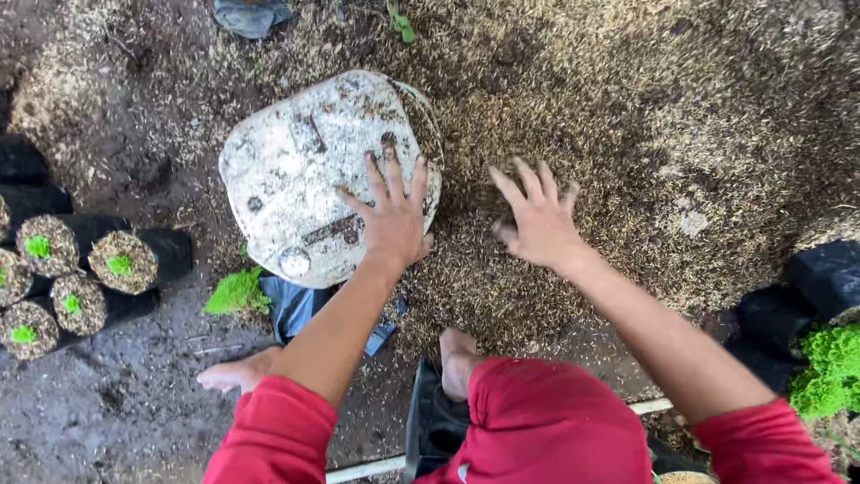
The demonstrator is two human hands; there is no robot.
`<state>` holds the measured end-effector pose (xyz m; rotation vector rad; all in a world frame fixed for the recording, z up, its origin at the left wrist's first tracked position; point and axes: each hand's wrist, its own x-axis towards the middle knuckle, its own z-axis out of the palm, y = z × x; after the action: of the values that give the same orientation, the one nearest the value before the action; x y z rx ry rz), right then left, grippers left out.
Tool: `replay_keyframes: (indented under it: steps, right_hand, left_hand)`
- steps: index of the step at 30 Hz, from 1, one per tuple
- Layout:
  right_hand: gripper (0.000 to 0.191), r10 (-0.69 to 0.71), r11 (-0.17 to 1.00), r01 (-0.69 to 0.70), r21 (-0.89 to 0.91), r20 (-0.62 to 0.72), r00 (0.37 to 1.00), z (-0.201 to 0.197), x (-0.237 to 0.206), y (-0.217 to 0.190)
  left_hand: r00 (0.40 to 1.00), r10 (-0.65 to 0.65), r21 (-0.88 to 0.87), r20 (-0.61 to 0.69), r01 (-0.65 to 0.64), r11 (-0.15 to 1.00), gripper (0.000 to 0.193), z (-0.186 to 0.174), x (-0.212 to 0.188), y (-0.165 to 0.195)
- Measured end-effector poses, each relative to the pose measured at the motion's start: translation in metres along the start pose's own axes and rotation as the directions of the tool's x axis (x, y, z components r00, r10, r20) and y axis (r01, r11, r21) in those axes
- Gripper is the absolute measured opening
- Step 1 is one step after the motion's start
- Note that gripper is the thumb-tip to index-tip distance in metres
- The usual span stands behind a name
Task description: The person removes a small seedling from a black plastic bag, places it into a white container filled with soil, and covers the roots with soil using both hands. The person then places the container with the potted seedling among other similar containers.
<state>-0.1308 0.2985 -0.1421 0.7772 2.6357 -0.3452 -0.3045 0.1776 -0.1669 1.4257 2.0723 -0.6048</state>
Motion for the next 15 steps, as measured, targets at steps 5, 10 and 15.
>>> replay_keyframes:
  steps: [5, 10, 15]
  right_hand:
    - [0.145, 0.282, 0.947, -0.322, 0.020, 0.435, 0.855, 0.021, -0.027, -0.056]
    - [0.112, 0.292, 0.939, -0.336, 0.076, 0.342, 0.893, 0.030, -0.015, -0.046]
    - [0.112, 0.354, 0.714, -0.558, 0.423, 0.469, 0.809, 0.008, 0.008, -0.004]
  left_hand:
    - [1.000, -0.003, -0.018, 0.029, 0.003, 1.000, 0.131, -0.002, 0.000, 0.000]
    - [1.000, -0.001, -0.012, 0.016, 0.001, 1.000, 0.132, -0.001, -0.004, 0.001]
    - [0.999, 0.017, -0.025, -0.035, -0.018, 1.000, 0.129, 0.001, -0.008, 0.001]
